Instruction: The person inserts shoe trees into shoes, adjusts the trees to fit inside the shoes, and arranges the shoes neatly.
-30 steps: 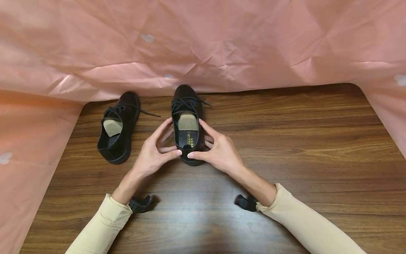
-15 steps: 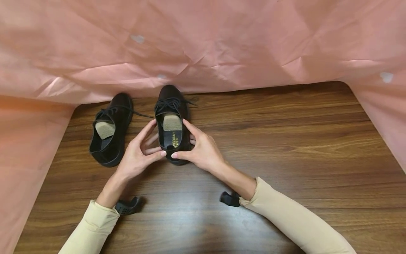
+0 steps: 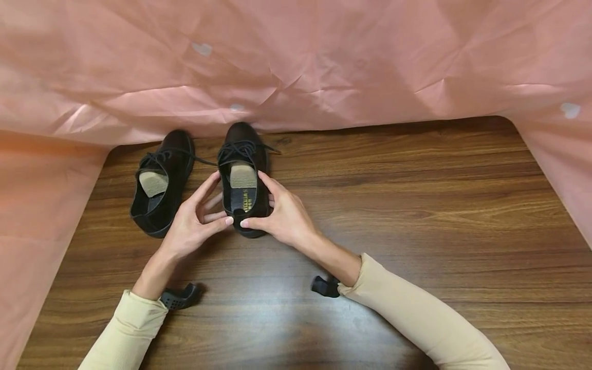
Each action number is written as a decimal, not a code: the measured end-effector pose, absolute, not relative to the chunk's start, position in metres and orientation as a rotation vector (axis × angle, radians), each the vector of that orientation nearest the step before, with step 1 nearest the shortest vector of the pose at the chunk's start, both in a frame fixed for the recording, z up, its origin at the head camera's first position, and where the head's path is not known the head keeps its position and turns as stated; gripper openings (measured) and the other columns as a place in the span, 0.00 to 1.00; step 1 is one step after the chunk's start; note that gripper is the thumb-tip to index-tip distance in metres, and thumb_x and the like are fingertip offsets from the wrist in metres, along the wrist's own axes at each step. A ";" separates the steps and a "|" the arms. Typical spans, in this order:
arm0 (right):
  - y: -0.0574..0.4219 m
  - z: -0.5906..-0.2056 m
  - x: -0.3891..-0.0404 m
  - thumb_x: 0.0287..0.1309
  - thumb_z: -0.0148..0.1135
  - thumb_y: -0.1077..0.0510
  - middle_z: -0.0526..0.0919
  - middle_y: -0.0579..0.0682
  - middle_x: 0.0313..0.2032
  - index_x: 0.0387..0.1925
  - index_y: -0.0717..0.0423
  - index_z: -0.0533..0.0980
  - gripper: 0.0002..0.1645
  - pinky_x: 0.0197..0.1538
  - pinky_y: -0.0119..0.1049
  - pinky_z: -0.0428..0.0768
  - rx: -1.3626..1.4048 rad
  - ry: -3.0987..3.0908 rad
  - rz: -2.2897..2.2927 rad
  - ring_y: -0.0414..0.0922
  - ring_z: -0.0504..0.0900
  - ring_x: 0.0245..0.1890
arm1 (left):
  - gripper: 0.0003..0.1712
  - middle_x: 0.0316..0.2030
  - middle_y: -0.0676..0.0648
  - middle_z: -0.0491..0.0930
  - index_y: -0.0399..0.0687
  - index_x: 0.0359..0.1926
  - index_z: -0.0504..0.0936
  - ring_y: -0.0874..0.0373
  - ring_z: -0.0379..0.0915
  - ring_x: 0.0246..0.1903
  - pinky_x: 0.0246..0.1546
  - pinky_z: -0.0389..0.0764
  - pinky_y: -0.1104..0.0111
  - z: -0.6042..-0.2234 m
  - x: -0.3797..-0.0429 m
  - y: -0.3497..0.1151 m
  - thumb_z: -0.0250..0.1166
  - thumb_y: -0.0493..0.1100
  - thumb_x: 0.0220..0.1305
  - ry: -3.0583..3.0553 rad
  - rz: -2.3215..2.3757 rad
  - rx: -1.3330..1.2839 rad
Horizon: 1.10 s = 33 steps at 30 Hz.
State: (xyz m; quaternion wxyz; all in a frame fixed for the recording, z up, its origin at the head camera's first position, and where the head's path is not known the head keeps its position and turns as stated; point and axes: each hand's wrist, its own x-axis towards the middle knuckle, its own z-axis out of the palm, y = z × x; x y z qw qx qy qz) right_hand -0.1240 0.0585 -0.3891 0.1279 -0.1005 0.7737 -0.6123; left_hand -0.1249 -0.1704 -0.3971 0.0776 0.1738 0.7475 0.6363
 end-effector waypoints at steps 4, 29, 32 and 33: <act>0.053 -0.389 -0.126 0.42 0.82 0.58 0.76 0.55 0.62 0.77 0.42 0.56 0.63 0.57 0.40 0.79 -0.295 2.281 -1.749 0.45 0.80 0.58 | 0.52 0.76 0.58 0.53 0.63 0.77 0.55 0.49 0.61 0.69 0.51 0.80 0.63 -0.396 -0.125 -0.176 0.68 0.27 0.59 2.253 1.897 0.503; 0.018 -0.391 -0.129 0.40 0.84 0.51 0.70 0.51 0.67 0.75 0.40 0.59 0.62 0.55 0.43 0.80 -0.285 2.388 -1.683 0.49 0.79 0.57 | 0.46 0.74 0.55 0.58 0.59 0.76 0.60 0.47 0.66 0.67 0.48 0.81 0.72 -0.396 -0.118 -0.194 0.62 0.28 0.60 2.375 1.961 0.308; 0.015 -0.391 -0.130 0.40 0.84 0.52 0.71 0.51 0.66 0.75 0.40 0.58 0.62 0.52 0.41 0.81 -0.280 2.383 -1.683 0.48 0.80 0.56 | 0.46 0.74 0.55 0.58 0.60 0.76 0.60 0.47 0.68 0.66 0.47 0.80 0.73 -0.396 -0.116 -0.195 0.62 0.28 0.60 2.404 1.951 0.273; 0.014 -0.391 -0.130 0.40 0.84 0.52 0.71 0.52 0.65 0.75 0.40 0.58 0.62 0.52 0.41 0.81 -0.276 2.380 -1.686 0.48 0.80 0.55 | 0.46 0.74 0.55 0.59 0.60 0.76 0.60 0.48 0.69 0.65 0.47 0.80 0.73 -0.396 -0.116 -0.195 0.62 0.28 0.60 2.414 1.946 0.266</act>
